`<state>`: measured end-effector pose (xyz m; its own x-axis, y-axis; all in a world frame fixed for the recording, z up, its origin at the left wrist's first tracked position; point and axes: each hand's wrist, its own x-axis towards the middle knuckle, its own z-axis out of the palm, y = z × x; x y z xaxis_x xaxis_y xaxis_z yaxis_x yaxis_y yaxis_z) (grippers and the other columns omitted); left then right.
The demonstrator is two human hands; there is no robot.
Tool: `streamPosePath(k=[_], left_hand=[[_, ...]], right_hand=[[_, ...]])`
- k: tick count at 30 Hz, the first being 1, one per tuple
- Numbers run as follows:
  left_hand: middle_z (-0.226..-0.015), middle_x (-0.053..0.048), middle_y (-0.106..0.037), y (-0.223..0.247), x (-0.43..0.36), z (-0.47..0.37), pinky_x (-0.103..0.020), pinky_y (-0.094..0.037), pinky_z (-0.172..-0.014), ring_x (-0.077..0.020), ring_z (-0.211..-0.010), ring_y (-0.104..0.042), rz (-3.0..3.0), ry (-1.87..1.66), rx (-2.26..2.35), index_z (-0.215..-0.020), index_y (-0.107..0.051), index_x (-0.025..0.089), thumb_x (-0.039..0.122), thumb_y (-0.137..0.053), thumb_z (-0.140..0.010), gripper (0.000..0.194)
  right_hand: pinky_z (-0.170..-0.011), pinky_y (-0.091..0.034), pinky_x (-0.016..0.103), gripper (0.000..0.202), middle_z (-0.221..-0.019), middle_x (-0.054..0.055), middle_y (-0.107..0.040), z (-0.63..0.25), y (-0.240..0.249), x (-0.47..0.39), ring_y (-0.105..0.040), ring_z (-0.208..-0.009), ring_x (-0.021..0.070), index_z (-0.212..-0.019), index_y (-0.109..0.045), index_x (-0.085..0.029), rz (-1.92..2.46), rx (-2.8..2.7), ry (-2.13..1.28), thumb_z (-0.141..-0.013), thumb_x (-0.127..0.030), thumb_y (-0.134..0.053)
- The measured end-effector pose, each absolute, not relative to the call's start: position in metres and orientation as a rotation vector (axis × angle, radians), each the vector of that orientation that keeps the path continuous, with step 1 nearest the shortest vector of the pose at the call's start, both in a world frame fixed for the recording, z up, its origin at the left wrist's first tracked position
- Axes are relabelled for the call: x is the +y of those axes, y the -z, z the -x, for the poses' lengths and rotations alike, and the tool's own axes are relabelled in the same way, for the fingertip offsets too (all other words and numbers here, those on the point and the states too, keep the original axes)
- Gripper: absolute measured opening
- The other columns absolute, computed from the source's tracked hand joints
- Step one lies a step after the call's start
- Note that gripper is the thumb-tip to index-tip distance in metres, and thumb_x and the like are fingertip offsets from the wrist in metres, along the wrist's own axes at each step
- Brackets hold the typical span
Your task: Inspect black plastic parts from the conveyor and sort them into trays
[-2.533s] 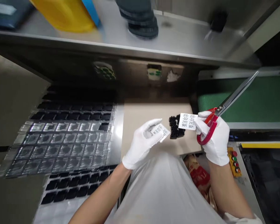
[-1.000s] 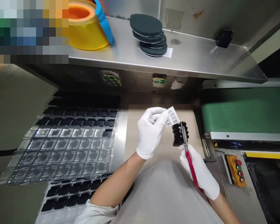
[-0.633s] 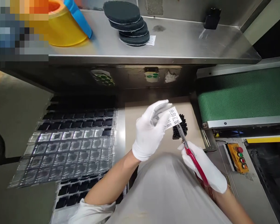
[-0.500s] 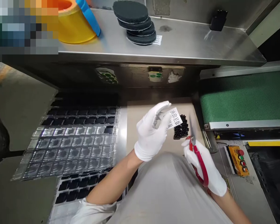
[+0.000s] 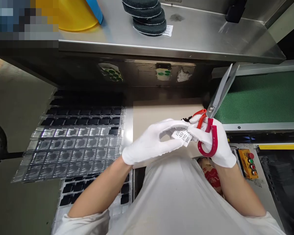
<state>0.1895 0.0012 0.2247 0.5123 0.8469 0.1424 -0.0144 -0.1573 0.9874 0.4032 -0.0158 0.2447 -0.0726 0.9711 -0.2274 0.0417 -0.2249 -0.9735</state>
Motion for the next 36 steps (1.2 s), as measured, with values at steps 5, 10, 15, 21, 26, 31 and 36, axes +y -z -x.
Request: streamPosePath(k=[5,10,15,21,26,31,36], left_hand=[[-0.123,-0.006,-0.075,-0.229,0.019,-0.187,-0.035,-0.057,-0.102,-0.0241,-0.113,-0.072,-1.561,-0.728,0.684,-0.12,-0.078,0.022,0.018,-0.081,-0.085,0.035],[-0.123,-0.005,-0.075,-0.224,0.018,-0.195,-0.032,-0.058,-0.102,-0.0231,-0.113,-0.072,-1.516,-0.759,0.655,-0.122,-0.079,0.023,0.014,-0.08,-0.084,0.038],[-0.119,-0.006,-0.076,-0.222,0.018,-0.198,-0.034,-0.061,-0.098,-0.0247,-0.11,-0.073,-1.501,-0.786,0.679,-0.118,-0.081,0.023,0.01,-0.076,-0.082,0.039],[-0.112,-0.007,-0.078,-0.219,0.017,-0.2,-0.033,-0.064,-0.09,-0.0239,-0.101,-0.075,-1.469,-0.942,0.757,-0.109,-0.084,0.023,0.023,-0.082,-0.087,0.022],[-0.11,-0.006,-0.078,-0.223,0.015,-0.199,-0.032,-0.064,-0.09,-0.0226,-0.1,-0.075,-1.556,-0.97,0.787,-0.107,-0.085,0.025,0.019,-0.083,-0.085,0.022],[-0.106,-0.004,-0.078,-0.239,0.013,-0.197,-0.033,-0.063,-0.092,-0.0223,-0.097,-0.075,-1.605,-0.927,0.785,-0.104,-0.085,0.026,0.015,-0.083,-0.084,0.023],[-0.106,-0.005,-0.078,-0.248,0.01,-0.195,-0.035,-0.063,-0.096,-0.0237,-0.098,-0.076,-1.608,-0.866,0.786,-0.102,-0.084,0.023,0.017,-0.085,-0.081,0.022]], right_hand=[[-0.064,-0.047,0.029,0.034,-0.077,-0.001,-0.065,-0.408,-0.242,-0.018,-0.058,-0.067,0.0138,-0.101,-0.065,-0.018,1.344,-1.194,-1.44,-0.08,-0.031,-0.087],[-0.078,-0.05,0.035,0.026,-0.091,0.004,-0.069,-0.424,-0.246,-0.031,-0.063,-0.083,0.0189,-0.103,-0.069,-0.02,1.494,-1.274,-1.309,-0.085,-0.036,-0.081],[-0.063,-0.042,0.034,0.023,-0.082,0.003,-0.061,-0.435,-0.253,-0.055,-0.053,-0.069,0.0172,-0.091,-0.064,-0.02,1.735,-1.297,-1.233,-0.082,-0.038,-0.076],[-0.054,-0.037,0.032,0.034,-0.072,0.001,-0.053,-0.462,-0.251,-0.1,-0.043,-0.059,0.0155,-0.088,-0.057,-0.021,1.842,-1.208,-1.639,-0.081,-0.044,-0.082],[-0.054,-0.03,0.027,0.033,-0.077,0.001,-0.049,-0.482,-0.253,-0.122,-0.036,-0.063,0.0126,-0.087,-0.053,-0.02,1.968,-1.263,-1.78,-0.087,-0.043,-0.077],[-0.056,-0.033,0.028,0.034,-0.075,0.001,-0.05,-0.488,-0.264,-0.119,-0.036,-0.065,0.0147,-0.089,-0.053,-0.02,1.994,-1.535,-1.77,-0.092,-0.048,-0.072],[-0.058,-0.032,0.029,0.041,-0.077,0.001,-0.048,-0.491,-0.277,-0.108,-0.034,-0.067,0.0148,-0.087,-0.042,-0.021,2.005,-1.93,-1.798,-0.098,-0.053,-0.065]])
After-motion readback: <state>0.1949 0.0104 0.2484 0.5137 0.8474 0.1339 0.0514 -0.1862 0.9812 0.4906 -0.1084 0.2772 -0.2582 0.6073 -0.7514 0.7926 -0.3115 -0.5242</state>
